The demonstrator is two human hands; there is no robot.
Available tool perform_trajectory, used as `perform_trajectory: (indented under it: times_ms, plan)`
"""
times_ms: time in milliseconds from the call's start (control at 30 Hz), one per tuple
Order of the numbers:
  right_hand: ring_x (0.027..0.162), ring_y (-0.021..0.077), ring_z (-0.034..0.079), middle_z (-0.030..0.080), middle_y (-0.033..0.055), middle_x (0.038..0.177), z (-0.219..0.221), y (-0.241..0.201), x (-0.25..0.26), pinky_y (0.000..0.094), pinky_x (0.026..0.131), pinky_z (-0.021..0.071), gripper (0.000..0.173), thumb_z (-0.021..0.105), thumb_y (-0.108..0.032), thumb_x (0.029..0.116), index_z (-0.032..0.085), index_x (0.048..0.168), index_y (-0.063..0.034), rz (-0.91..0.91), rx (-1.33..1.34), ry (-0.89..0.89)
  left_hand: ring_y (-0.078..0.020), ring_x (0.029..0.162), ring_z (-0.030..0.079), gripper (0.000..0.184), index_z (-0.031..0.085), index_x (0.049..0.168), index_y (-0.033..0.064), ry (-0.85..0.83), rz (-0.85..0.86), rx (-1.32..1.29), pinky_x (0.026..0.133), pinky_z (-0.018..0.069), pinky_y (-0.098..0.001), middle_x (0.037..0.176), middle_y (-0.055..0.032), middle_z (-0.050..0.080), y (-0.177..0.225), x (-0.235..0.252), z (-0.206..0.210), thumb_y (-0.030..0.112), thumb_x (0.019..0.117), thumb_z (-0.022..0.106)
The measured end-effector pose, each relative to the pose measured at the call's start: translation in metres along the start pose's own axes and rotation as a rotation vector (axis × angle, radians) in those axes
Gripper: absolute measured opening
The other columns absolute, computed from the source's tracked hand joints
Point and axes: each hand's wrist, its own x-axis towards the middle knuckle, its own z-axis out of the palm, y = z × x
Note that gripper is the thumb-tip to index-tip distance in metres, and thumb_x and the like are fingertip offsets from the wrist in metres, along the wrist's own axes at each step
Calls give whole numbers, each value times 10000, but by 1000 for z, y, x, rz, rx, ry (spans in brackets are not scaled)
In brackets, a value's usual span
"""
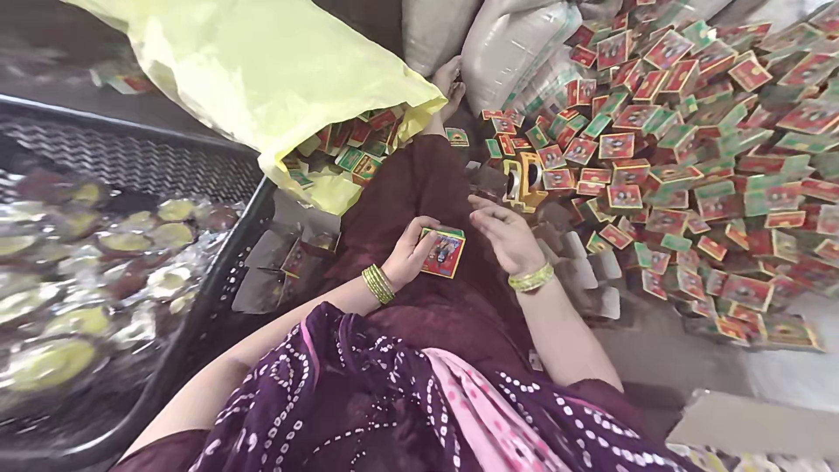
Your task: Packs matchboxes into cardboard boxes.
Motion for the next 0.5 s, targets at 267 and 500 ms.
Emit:
perform_trajectory:
  times_ms: [267,500]
  plan:
    - [1107,181,674,725,111,1192,48,14,-22,363,962,550,297,716,-146,950,707,1203,9,222,79,51,-149,1043,667,485,540,1310,40,-22,24,5,907,589,-371,1233,-108,634,0,-7,-2,437,1031,551]
    - [934,174,693,740,97,990,51,26,-15,346,848,576,191,813,-162,877,759,1016,-43,232,-4,185,-165,1045,687,541,480,1333,12,-44,31,20,921,606,-373,1220,-119,645,6,-9,1,238,923,752]
